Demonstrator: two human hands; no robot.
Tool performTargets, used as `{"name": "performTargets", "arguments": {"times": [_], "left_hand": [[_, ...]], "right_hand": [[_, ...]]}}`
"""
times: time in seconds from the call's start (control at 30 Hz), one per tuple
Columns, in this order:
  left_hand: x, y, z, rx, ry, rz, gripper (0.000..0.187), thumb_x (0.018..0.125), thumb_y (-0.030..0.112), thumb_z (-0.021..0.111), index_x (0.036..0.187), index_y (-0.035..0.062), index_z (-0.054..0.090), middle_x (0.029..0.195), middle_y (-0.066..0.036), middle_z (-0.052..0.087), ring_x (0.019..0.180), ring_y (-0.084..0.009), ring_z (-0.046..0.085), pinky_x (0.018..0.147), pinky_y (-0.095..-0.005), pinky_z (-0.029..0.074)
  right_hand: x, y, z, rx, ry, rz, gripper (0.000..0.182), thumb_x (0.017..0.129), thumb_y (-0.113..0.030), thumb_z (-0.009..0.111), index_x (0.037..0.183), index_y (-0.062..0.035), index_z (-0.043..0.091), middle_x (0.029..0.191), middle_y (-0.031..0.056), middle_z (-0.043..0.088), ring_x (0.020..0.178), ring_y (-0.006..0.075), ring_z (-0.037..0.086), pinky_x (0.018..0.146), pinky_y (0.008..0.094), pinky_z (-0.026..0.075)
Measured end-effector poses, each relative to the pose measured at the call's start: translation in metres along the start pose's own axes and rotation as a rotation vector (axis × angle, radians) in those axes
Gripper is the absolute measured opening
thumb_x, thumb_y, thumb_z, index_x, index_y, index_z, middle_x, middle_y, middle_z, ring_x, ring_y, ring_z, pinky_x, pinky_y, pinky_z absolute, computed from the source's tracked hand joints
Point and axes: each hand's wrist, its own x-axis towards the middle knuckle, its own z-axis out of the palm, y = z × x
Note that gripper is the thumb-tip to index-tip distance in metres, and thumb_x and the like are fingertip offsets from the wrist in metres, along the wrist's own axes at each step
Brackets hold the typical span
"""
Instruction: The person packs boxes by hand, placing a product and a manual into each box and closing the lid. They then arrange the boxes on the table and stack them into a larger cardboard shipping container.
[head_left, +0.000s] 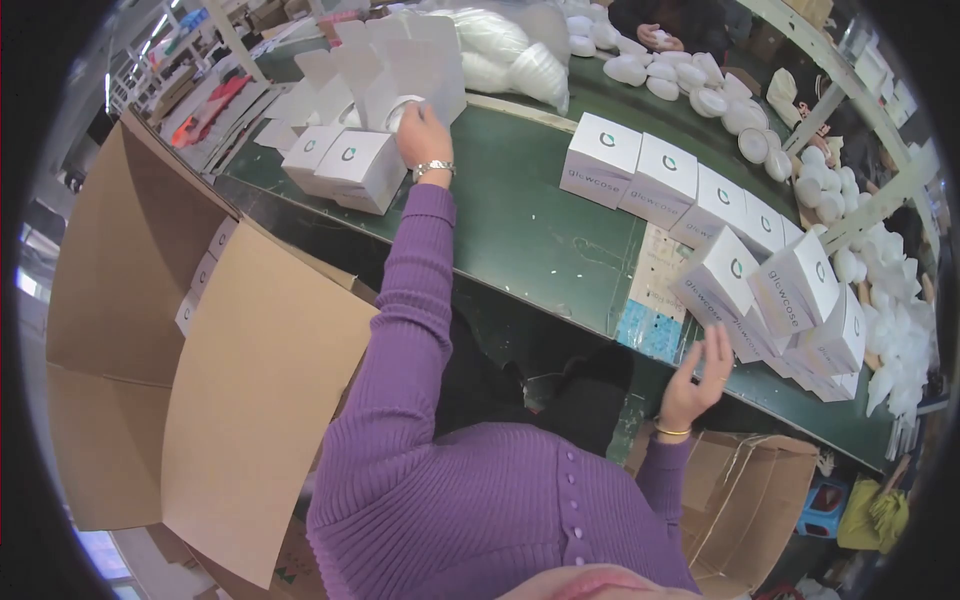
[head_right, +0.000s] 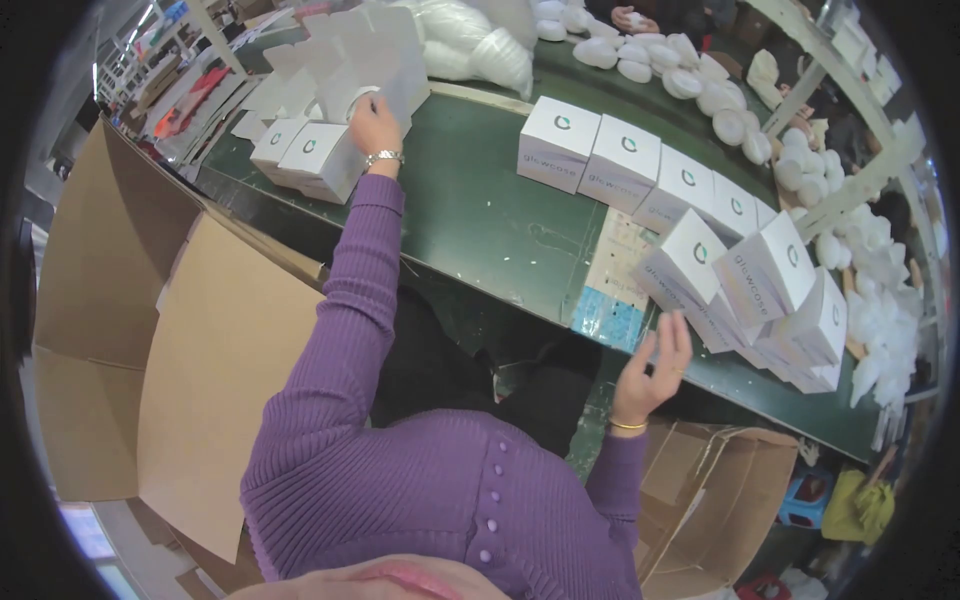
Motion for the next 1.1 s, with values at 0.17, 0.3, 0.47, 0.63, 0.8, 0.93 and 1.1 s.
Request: {"name": "performTargets", "arguments": {"times": [0.17, 0.3, 0.47, 0.63, 0.8, 0.93, 1.1], "left_hand": [[-0.059, 0.011, -0.004, -0.019, -0.037, 0.266, 0.020, 0.098, 0.020, 0.057, 0.082, 0.0112, 0.065, 0.073, -0.008, 0.061, 0.064, -0.0269, 0.054, 0.060, -0.0412, 0.042], [-0.157, 0.039, -0.048, -0.111, -0.106, 0.620, 0.033, 0.099, 0.015, 0.060, 0.067, 0.0121, 0.053, 0.061, -0.005, 0.051, 0.053, -0.0231, 0.046, 0.050, -0.0390, 0.036], [-0.236, 0.077, -0.123, -0.419, -0.397, 0.825, 0.021, 0.099, 0.016, 0.067, 0.113, 0.0011, 0.072, 0.108, -0.014, 0.074, 0.094, -0.0258, 0.072, 0.079, -0.0351, 0.059], [-0.193, 0.080, -0.150, -0.533, -0.375, 0.926, 0.024, 0.100, 0.016, 0.060, 0.118, 0.0071, 0.073, 0.118, -0.009, 0.072, 0.108, -0.0283, 0.062, 0.092, -0.0391, 0.052], [-0.140, 0.067, -0.107, -0.592, -0.865, 0.644, 0.047, 0.100, 0.021, 0.036, 0.133, 0.0218, 0.070, 0.137, 0.008, 0.063, 0.136, -0.0195, 0.036, 0.112, -0.0378, 0.028], [-0.137, 0.059, -0.085, -0.482, -1.020, 0.595, 0.043, 0.104, 0.029, 0.038, 0.139, 0.0316, 0.064, 0.147, 0.012, 0.057, 0.140, -0.0191, 0.033, 0.115, -0.0436, 0.016], [-0.153, 0.053, -0.084, -0.658, -1.032, 0.585, 0.042, 0.107, 0.031, 0.048, 0.147, 0.0250, 0.056, 0.149, 0.008, 0.057, 0.134, -0.0210, 0.036, 0.117, -0.0413, 0.026]], "right_hand": [[-0.005, -0.046, 0.022, 0.260, -0.213, -0.013, 0.029, 0.097, 0.004, 0.063, 0.125, 0.0008, 0.069, 0.124, 0.0187, 0.069, 0.115, 0.0320, 0.066, 0.102, 0.0416, 0.054], [-0.008, -0.073, 0.048, 0.391, -0.396, 0.006, 0.036, 0.097, -0.001, 0.065, 0.133, 0.0022, 0.063, 0.130, 0.0202, 0.065, 0.120, 0.0319, 0.062, 0.096, 0.0396, 0.057], [0.000, -0.095, 0.075, 0.487, -0.398, 0.031, 0.069, 0.099, -0.025, 0.063, 0.156, 0.0017, 0.033, 0.158, 0.0230, 0.038, 0.143, 0.0378, 0.041, 0.115, 0.0485, 0.038], [0.010, -0.103, 0.079, 0.473, -0.204, 0.201, 0.064, 0.095, -0.012, 0.065, 0.153, -0.0025, 0.040, 0.155, 0.0184, 0.045, 0.139, 0.0343, 0.049, 0.109, 0.0454, 0.046], [0.014, -0.102, 0.081, 0.360, -0.102, 0.065, 0.041, 0.104, -0.004, 0.054, 0.144, 0.0043, 0.052, 0.138, 0.0216, 0.060, 0.128, 0.0353, 0.058, 0.109, 0.0449, 0.049], [0.018, -0.092, 0.084, 0.374, -0.153, -0.096, 0.037, 0.103, 0.002, 0.053, 0.140, 0.0048, 0.056, 0.136, 0.0205, 0.062, 0.124, 0.0355, 0.059, 0.108, 0.0447, 0.048], [0.023, -0.087, 0.079, 0.318, -0.407, -0.230, 0.028, 0.100, -0.017, 0.059, 0.126, -0.0119, 0.070, 0.134, 0.0083, 0.066, 0.123, 0.0306, 0.061, 0.113, 0.0567, 0.036]]}}
